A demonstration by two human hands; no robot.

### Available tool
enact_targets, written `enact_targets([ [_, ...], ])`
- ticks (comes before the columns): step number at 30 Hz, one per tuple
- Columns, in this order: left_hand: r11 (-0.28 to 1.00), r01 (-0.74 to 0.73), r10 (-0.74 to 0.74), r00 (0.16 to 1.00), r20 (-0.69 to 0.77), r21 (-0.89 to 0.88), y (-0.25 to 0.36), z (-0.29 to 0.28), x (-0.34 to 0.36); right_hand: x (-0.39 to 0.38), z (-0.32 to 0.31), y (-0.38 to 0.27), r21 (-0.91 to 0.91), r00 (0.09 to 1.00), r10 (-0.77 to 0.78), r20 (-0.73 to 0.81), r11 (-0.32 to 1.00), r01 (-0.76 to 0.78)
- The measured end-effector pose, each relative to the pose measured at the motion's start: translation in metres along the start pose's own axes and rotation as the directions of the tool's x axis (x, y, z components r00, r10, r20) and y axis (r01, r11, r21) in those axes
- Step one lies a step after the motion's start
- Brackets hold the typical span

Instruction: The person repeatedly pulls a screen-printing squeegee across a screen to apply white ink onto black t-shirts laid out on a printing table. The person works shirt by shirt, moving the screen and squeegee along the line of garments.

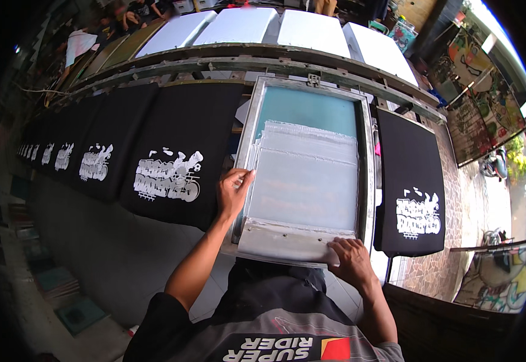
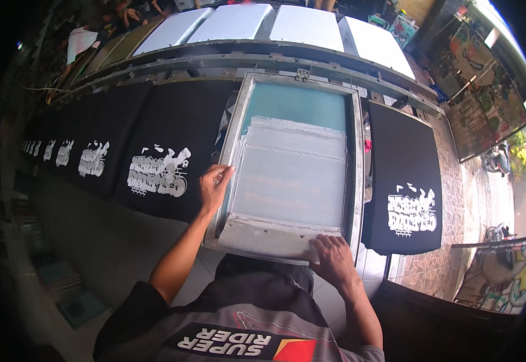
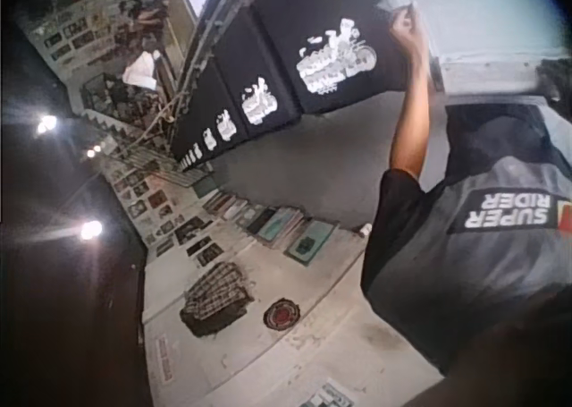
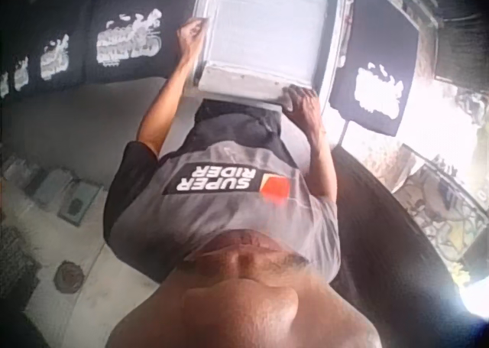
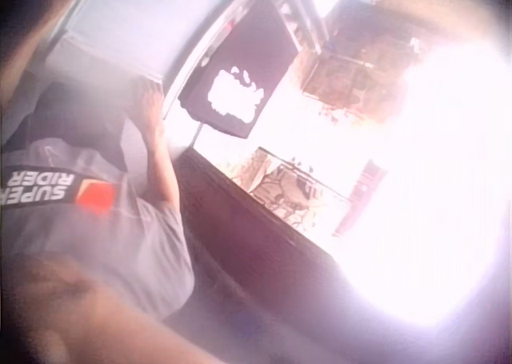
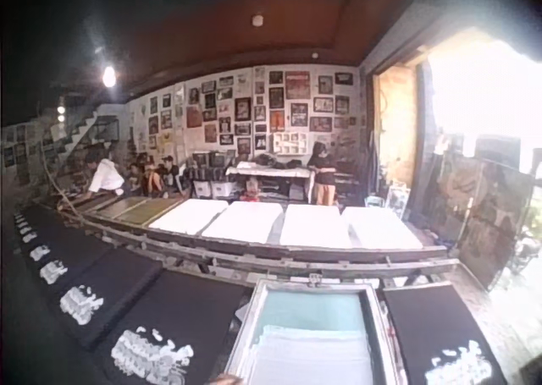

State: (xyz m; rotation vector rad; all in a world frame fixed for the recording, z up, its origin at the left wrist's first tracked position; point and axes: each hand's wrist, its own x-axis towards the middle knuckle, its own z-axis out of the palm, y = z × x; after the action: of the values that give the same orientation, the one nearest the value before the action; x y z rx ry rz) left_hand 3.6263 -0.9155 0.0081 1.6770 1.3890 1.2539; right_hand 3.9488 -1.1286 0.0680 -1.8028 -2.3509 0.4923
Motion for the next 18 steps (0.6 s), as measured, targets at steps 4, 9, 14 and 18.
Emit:
enact_targets([
  [4,0.970,-0.236,0.237,0.876,0.420,-0.057,0.045,-0.021,-0.038,0.016,-0.014,0.000,0.035,0.994,0.048,-0.102,0.998,-0.044],
  [9,0.761,-0.611,0.387,0.696,0.605,0.217,0.065,-0.027,-0.060,0.024,-0.006,0.001,-0.013,0.978,0.057,-0.203,0.998,-0.061],
  [14,0.767,-0.607,0.344,0.662,0.666,0.207,0.044,-0.023,-0.064,0.006,-0.002,0.024,-0.164,0.966,0.099,-0.237,0.976,-0.140],
  [18,0.729,-0.665,0.449,0.643,0.620,0.161,0.047,-0.031,-0.074,-0.006,0.028,0.030,-0.133,0.930,0.087,-0.356,0.981,-0.142],
])
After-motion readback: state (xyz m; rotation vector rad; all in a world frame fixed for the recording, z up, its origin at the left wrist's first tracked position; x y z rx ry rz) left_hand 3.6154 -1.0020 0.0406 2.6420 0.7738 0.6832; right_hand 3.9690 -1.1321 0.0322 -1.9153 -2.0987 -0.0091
